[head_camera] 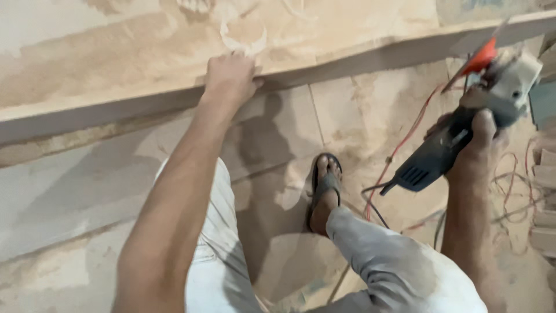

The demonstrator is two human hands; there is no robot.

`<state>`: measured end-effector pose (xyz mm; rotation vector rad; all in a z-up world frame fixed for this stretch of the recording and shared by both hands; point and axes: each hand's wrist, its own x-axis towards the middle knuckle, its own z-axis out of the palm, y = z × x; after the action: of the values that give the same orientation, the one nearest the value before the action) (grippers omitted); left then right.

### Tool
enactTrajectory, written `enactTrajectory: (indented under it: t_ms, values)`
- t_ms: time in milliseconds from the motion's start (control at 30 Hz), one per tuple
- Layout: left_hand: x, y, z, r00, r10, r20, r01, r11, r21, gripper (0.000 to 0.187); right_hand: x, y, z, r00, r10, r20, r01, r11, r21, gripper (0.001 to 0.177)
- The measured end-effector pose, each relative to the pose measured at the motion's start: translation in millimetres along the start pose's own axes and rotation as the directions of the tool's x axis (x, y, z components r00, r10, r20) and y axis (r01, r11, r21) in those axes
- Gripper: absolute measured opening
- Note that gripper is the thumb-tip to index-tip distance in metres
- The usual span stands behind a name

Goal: The person sands the edge of a large wooden board using a power sander, moving the tool along the length of the board and occasionally feeling the surface by hand.

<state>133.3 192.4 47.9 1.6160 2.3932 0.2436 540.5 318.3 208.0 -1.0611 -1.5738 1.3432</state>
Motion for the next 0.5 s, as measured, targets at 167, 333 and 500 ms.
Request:
enactTrajectory:
  t_ms: [167, 333, 500]
  values:
    - [2.5, 24.1, -5.7, 0.995, -0.083, -0.056, 0.082, 0.996, -0.021, 0.049, 33.0, -24.3, 0.4, 0.994, 0.073, 0.082, -0.055, 0.977, -0.204, 0.046]
    - [-3.1, 17.6, 2.3, 0.986, -0.16, -0.053, 0.152, 0.98, -0.129, 0.035, 67.0, -51.9, 21.6, 0.957, 0.078, 0.281, 0.102, 0.813, -0.573, 0.037]
    - [-12.6, 18.8, 18.1, 0.993, -0.113, -0.046, 0.109, 0.991, -0.076, 0.031, 74.4, -60.0, 66.2, 0.76, 0.044, 0.649, 0.583, 0.398, -0.709, 0.043]
